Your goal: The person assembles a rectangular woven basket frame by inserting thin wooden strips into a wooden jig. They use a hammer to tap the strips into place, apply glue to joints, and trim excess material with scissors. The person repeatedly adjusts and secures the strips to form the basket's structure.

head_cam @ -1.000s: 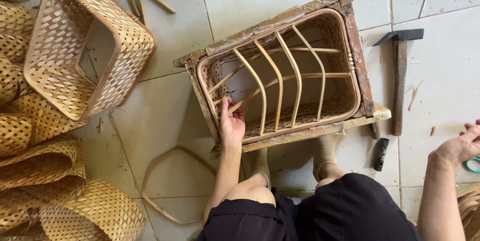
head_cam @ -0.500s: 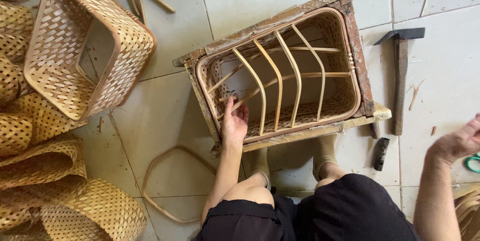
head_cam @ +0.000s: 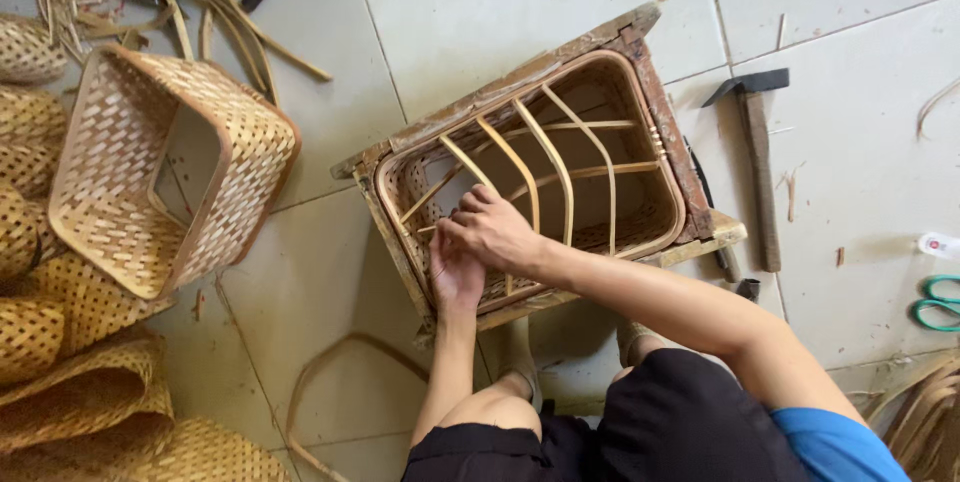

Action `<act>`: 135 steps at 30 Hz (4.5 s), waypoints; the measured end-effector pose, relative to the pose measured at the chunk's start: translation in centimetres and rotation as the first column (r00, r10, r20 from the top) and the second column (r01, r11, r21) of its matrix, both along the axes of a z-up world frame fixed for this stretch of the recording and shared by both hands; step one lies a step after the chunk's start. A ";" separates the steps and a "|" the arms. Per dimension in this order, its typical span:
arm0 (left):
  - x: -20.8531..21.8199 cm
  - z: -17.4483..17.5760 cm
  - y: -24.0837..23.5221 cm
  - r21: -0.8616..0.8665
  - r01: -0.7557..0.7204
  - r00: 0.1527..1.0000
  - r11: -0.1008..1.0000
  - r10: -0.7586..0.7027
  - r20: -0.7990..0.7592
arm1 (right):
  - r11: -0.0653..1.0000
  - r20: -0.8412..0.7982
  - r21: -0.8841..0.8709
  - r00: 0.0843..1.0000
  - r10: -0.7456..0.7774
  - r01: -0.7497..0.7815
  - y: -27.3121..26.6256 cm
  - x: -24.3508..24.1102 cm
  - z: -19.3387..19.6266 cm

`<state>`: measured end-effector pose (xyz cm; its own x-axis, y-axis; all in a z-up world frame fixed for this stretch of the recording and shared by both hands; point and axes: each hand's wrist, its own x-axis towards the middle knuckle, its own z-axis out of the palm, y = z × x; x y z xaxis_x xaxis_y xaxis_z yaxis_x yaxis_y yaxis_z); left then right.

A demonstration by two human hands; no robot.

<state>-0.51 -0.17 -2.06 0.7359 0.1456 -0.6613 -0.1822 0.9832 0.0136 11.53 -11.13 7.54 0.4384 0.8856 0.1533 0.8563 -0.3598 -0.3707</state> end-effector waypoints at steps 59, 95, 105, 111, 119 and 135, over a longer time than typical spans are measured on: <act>4.1 12.1 7.2 0.364 0.182 0.942 -0.913 0.056 -0.330 | 0.521 -0.779 -0.065 0.283 -0.559 0.851 -27.6 3.4 -3.4; 13.0 2.1 12.1 0.502 0.062 0.940 -0.862 -0.120 -0.321 | 0.481 -0.506 0.040 0.432 -0.746 0.876 -25.8 10.8 -6.3; 8.8 2.3 14.1 0.731 0.435 0.900 -0.525 0.246 -0.359 | 0.443 0.005 -0.100 0.446 -0.895 0.891 -35.8 7.1 -14.7; 8.2 3.0 13.0 0.836 0.523 0.850 0.166 -0.033 -0.525 | 0.350 0.058 -0.322 0.387 -0.920 0.880 -38.4 6.5 -16.6; 9.3 2.4 13.5 0.751 0.628 0.778 0.203 -0.136 -0.613 | 0.264 -0.683 -0.210 0.052 -0.729 0.941 -35.7 10.4 -7.3; 8.8 1.3 12.8 0.845 0.507 0.855 0.172 0.025 -0.518 | 0.996 -0.136 0.009 0.987 -0.088 0.090 -2.6 8.2 6.0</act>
